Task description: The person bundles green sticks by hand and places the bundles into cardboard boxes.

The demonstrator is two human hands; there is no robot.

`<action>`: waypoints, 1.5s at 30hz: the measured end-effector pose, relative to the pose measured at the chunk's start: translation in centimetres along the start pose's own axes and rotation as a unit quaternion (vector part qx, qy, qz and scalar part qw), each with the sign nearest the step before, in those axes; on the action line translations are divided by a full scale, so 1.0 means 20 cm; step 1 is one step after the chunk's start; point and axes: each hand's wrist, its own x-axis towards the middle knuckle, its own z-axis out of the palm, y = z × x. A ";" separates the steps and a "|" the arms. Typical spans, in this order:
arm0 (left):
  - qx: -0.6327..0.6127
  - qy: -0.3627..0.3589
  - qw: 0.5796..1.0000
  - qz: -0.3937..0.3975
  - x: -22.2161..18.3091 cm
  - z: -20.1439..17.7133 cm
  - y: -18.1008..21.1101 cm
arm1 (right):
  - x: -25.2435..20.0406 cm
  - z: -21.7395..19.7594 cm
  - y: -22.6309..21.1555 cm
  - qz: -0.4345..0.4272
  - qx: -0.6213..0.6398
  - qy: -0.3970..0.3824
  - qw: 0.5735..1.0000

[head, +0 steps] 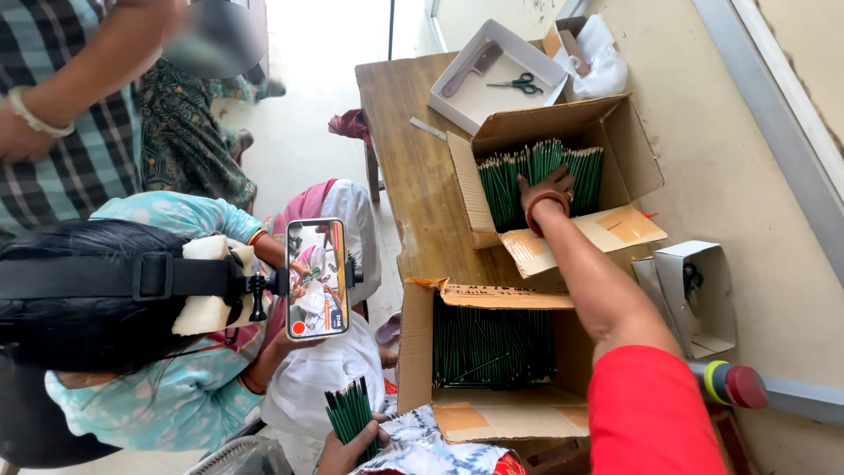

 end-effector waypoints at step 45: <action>0.057 -0.253 0.966 -0.010 -0.69 0.05 0.28 | -2.83 -0.92 1.70 -0.072 -0.251 0.549 0.794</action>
